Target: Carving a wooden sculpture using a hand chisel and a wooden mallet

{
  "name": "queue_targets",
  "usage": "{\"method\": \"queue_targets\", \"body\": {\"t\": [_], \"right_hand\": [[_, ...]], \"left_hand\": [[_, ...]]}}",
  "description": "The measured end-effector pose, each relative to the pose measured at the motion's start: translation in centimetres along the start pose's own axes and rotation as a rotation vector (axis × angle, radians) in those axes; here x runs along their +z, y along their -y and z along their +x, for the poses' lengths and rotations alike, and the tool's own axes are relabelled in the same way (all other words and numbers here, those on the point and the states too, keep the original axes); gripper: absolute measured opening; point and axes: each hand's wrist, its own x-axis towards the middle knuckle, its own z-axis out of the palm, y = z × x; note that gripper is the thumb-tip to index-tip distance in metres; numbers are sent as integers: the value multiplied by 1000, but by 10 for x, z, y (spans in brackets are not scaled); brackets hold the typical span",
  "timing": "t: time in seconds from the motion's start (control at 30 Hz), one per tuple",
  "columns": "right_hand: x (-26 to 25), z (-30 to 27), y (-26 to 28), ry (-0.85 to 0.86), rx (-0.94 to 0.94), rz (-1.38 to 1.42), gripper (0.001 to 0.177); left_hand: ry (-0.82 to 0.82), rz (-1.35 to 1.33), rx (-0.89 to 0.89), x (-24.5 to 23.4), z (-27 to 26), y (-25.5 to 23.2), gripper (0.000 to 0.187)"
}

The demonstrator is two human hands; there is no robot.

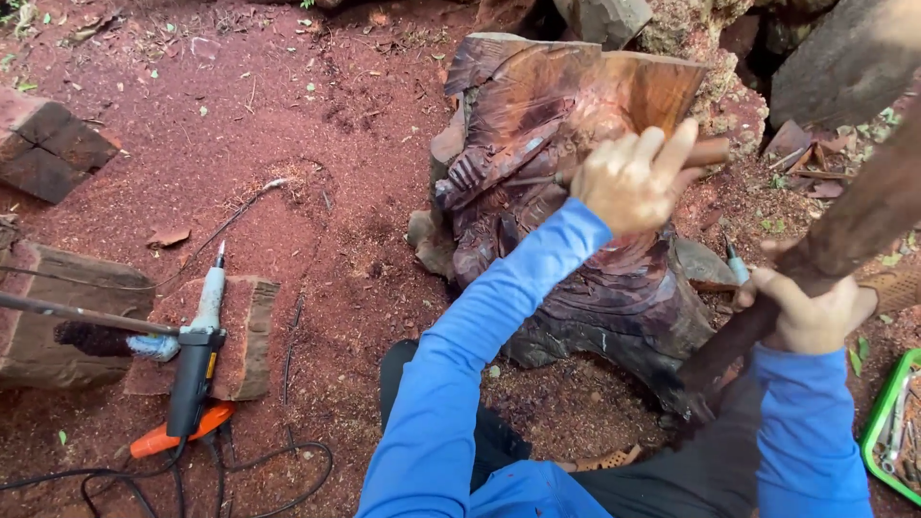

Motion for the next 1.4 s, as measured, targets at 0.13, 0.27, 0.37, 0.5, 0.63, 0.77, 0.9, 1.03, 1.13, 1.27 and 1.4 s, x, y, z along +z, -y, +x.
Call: {"method": "queue_targets", "body": {"t": [0.13,0.27,0.37,0.5,0.63,0.77,0.9,1.03,1.13,1.27,1.4], "right_hand": [[11,15,18,-60,77,269,37],[39,28,18,-89,49,357,42],[46,34,16,21,-109,-440,40],[38,37,4,-27,-200,-531,43],[60,33,25,-82,3,53,51],[62,29,19,19,-291,-573,45],[50,41,13,-127,-318,-237,43],[69,29,39,37,-357,-682,32],[29,40,40,-83,-590,-870,32],[45,53,27,-222,-165,129,50],[40,57,40,17,-382,-792,33]], "left_hand": [[17,49,-59,-22,11,13,47],[55,77,-76,-21,9,13,42],[88,53,-19,-24,8,14,39],[16,20,14,-26,1,18,43],[-9,27,60,-23,0,21,46],[-26,22,96,-24,-5,23,46],[-56,41,-33,-27,-1,25,47],[-100,-11,-52,-34,4,26,46],[-109,44,-20,-45,-2,20,46],[-156,37,-32,-28,-3,26,43],[-127,57,-71,-44,6,23,42]]}}
